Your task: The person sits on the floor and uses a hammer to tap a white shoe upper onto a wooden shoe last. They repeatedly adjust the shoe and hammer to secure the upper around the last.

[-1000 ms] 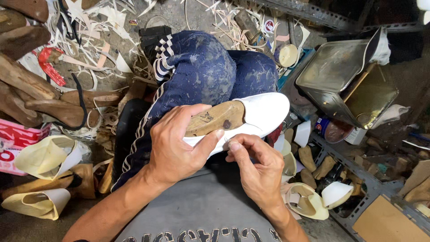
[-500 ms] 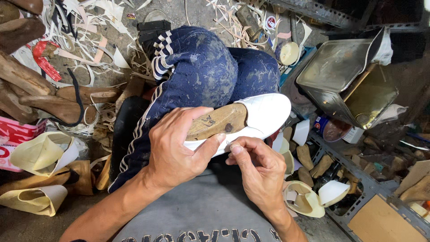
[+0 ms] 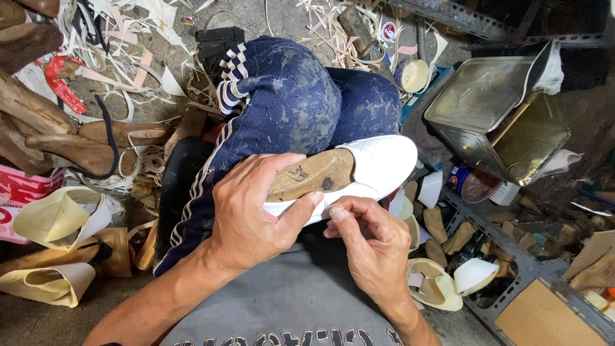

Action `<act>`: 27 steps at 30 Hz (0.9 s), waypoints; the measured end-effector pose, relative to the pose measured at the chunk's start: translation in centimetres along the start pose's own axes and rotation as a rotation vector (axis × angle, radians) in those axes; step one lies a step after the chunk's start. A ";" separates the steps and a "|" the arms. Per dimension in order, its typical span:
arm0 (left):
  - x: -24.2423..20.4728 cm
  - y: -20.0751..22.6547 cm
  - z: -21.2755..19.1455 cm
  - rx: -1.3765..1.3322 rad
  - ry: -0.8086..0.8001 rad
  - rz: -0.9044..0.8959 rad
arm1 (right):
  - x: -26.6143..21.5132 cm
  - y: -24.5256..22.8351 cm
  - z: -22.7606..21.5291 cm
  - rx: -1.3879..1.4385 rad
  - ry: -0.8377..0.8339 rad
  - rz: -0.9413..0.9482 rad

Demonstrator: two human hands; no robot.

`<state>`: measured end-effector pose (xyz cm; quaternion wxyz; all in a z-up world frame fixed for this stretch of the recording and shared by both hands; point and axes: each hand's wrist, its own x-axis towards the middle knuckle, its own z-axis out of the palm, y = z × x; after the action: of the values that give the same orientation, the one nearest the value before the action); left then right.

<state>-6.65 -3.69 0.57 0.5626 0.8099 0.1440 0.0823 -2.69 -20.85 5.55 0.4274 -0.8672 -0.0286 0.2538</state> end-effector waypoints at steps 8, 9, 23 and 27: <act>0.4 0.5 -0.4 -0.001 0.008 -0.005 | 0.3 -0.8 -0.7 0.014 -0.053 0.003; -0.2 0.3 -0.4 -0.009 0.021 0.044 | 0.6 -1.0 -1.9 0.009 -0.020 -0.035; -0.4 -3.1 2.1 0.223 0.020 -0.598 | 38.7 -5.7 -16.9 -0.396 0.296 -0.267; 0.1 -6.4 1.9 0.291 -0.308 -0.943 | 45.1 -4.6 -16.7 -0.244 0.299 -0.317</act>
<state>-6.85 -3.24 -6.05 0.4347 0.7295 0.4191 -0.3214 45.03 -18.05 -1.21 0.3536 -0.9250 -0.1309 0.0471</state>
